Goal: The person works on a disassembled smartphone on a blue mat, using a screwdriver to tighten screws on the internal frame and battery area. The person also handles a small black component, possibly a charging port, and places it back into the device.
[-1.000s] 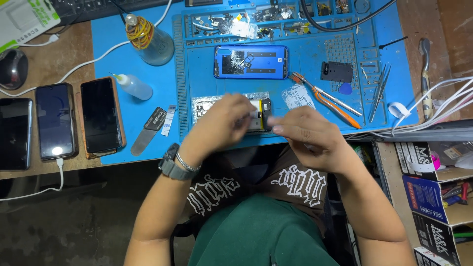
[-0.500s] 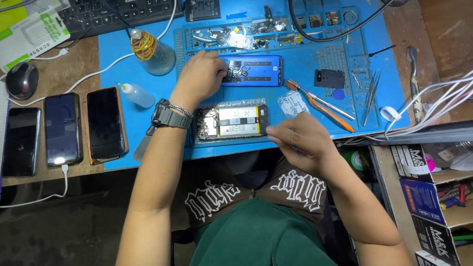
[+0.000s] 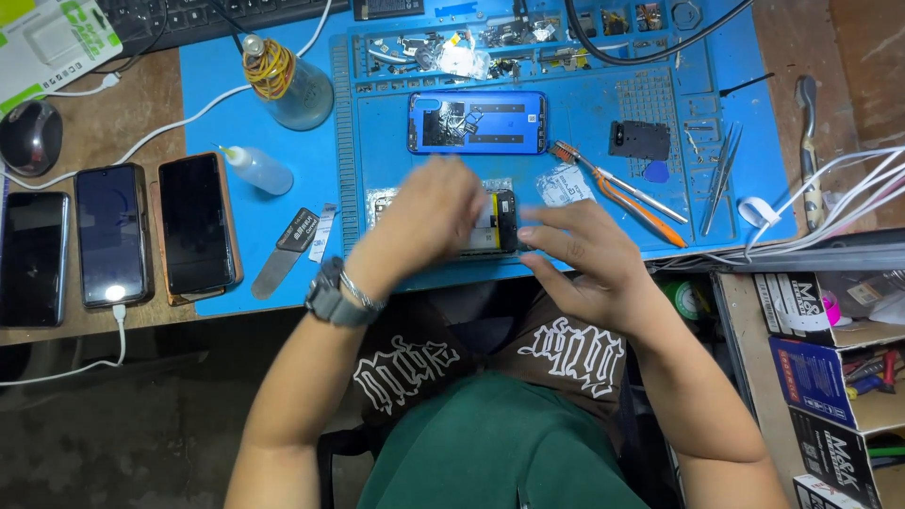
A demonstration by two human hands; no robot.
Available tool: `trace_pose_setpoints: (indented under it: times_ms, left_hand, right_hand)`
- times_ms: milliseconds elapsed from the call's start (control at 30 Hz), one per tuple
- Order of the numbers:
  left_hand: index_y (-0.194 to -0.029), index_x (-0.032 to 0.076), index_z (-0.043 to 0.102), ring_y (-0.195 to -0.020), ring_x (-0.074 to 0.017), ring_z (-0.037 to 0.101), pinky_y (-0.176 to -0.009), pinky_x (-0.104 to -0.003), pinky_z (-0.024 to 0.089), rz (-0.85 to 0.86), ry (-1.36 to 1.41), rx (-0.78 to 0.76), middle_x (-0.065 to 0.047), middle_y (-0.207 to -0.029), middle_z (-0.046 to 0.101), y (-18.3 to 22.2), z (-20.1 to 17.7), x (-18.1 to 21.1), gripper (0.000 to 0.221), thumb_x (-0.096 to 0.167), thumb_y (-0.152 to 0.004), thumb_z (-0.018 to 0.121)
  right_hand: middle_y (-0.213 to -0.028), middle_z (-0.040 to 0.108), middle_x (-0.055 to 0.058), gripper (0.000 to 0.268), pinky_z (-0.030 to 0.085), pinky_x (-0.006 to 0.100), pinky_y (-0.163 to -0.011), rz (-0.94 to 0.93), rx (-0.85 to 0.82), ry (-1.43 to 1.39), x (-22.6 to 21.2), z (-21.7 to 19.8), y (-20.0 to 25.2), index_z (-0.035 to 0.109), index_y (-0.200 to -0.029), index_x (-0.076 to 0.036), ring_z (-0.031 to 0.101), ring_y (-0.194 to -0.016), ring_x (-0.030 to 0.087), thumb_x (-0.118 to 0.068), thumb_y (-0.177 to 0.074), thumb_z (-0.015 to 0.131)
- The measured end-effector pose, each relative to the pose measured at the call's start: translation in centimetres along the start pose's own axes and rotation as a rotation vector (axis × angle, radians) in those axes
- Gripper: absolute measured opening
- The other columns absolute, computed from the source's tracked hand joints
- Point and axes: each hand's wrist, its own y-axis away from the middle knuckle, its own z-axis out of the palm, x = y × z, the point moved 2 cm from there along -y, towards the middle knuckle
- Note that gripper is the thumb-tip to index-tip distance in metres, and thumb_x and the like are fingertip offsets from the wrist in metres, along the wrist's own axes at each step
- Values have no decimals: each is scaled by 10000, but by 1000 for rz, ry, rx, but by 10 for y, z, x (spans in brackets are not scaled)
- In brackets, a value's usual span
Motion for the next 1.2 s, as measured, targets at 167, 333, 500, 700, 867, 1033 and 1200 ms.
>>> trace_pose_setpoints:
  times_ms: [167, 333, 500, 700, 867, 1033, 1200]
  left_hand:
    - [-974, 31, 622, -844, -313, 592, -688, -402, 491, 34, -49, -78, -101, -859, 547, 21, 6, 43, 109, 120, -964, 559]
    - [-997, 41, 654, -856, -264, 577, -675, -376, 462, -3, -79, -70, -71, -881, 550, 27, 14, 42, 140, 167, -966, 605]
    - [-1017, 37, 680, -859, -279, 607, -674, -388, 487, -27, 15, -60, -81, -880, 581, 19, 2, 47, 162, 189, -965, 660]
    - [-977, 82, 674, -829, -248, 595, -675, -368, 489, -35, 47, 27, -26, -850, 554, 17, 7, 38, 107, 174, -936, 710]
    - [-966, 77, 667, -821, -248, 597, -671, -369, 490, -26, 54, 17, -32, -847, 557, 11, -2, 39, 105, 163, -934, 718]
    - [-968, 77, 678, -800, -236, 600, -664, -351, 490, -9, 38, 29, -45, -841, 571, 7, -5, 41, 69, 144, -951, 685]
    - [-1116, 23, 683, -817, -239, 595, -665, -350, 480, -90, -94, 48, -89, -907, 592, 3, -20, 55, 252, 231, -973, 678]
  right_hand:
    - [-982, 770, 171, 257, 600, 455, -751, 75, 2, -99, 1, 4, 3, 778, -1146, -27, 718, -813, 374, 65, -912, 725]
    - [-990, 772, 218, 363, 615, 513, -767, 94, -45, -123, -3, 7, -1, 724, -1244, 18, 741, -863, 440, 150, -912, 660]
    - [-1075, 737, 267, 524, 632, 520, -776, 56, 97, -49, 23, 3, 17, 494, -1416, 110, 752, -931, 445, 147, -928, 682]
    - [-1052, 745, 266, 507, 628, 573, -774, 29, 112, -11, 18, 4, 11, 506, -1426, 87, 749, -936, 468, 125, -949, 673]
    - [-1033, 751, 251, 497, 632, 572, -765, 20, 95, -5, 22, 3, 10, 511, -1412, 67, 754, -922, 451, 118, -946, 677]
    - [-1024, 759, 235, 484, 643, 556, -757, 19, 110, 8, 12, 5, -3, 542, -1398, 54, 759, -914, 443, 112, -942, 692]
    - [-1083, 761, 199, 443, 628, 520, -805, 15, 140, 26, 28, 8, -10, 533, -1435, 35, 756, -968, 408, 59, -1009, 651]
